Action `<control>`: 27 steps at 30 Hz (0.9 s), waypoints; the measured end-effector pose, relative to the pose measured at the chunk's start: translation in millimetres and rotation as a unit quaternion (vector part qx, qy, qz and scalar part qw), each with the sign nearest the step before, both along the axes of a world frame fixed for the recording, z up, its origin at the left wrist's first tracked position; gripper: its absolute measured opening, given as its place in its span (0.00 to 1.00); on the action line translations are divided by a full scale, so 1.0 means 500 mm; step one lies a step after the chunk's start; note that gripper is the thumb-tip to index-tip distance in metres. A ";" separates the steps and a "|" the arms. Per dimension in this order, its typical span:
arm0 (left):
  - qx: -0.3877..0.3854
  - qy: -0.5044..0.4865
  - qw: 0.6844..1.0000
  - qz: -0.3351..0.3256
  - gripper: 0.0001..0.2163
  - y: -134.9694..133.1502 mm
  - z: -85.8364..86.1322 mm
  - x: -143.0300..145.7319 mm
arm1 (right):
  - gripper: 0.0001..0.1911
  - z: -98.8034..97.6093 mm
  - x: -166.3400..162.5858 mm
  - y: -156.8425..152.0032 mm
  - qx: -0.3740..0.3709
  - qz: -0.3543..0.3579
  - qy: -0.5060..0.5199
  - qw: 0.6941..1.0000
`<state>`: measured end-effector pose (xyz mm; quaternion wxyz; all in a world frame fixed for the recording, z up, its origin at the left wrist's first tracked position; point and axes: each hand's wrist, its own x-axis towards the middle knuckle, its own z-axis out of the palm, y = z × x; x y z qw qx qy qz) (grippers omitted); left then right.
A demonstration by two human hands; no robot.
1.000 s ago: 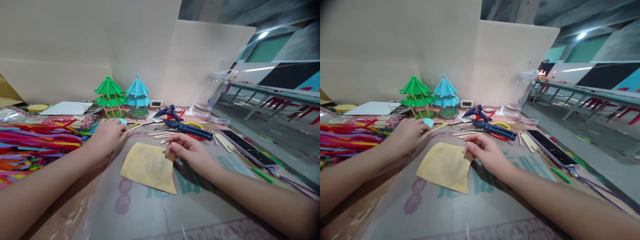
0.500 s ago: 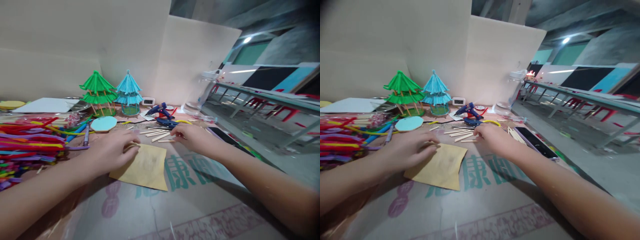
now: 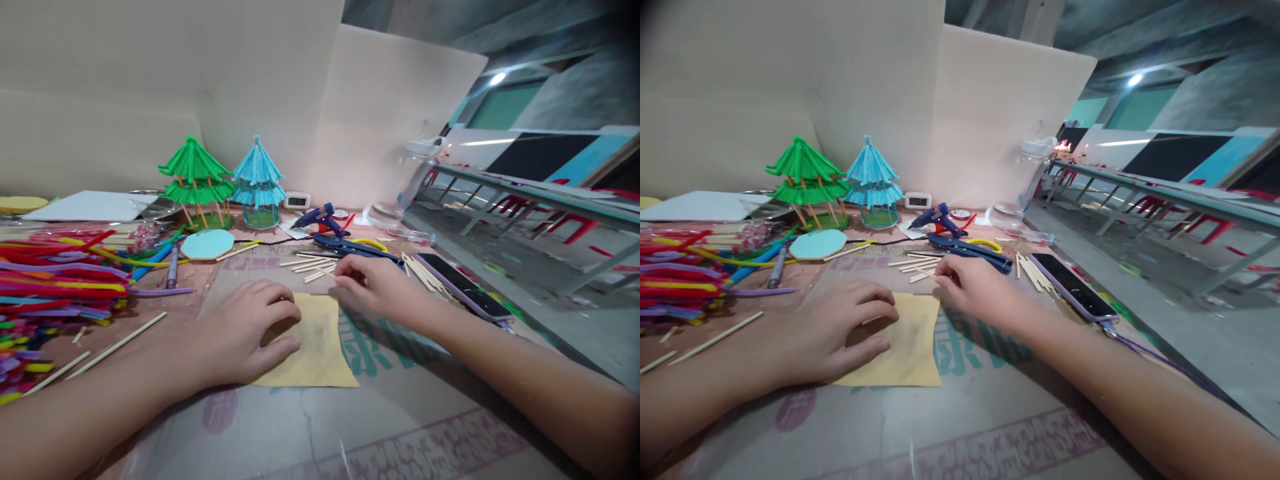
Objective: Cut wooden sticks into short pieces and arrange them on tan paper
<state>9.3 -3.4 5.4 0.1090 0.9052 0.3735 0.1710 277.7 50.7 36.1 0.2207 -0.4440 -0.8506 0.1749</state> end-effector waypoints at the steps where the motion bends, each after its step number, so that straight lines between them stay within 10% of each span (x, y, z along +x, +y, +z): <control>1: 0.000 -0.001 1.000 -0.001 0.12 0.001 -0.001 -0.001 | 0.02 0.001 -0.007 -0.009 -0.064 0.016 0.086 0.994; 7: 0.008 -0.013 1.000 -0.008 0.12 0.007 -0.004 0.002 | 0.26 -0.031 -0.048 -0.037 -0.319 0.121 0.399 0.851; 16: 0.033 -0.013 0.999 -0.014 0.12 0.014 -0.013 0.000 | 0.14 -0.051 -0.054 -0.042 -0.441 0.129 0.458 0.761; 27: 0.033 -0.002 0.999 -0.020 0.13 0.015 -0.010 0.001 | 0.22 -0.047 -0.057 -0.056 -0.375 0.093 0.403 0.830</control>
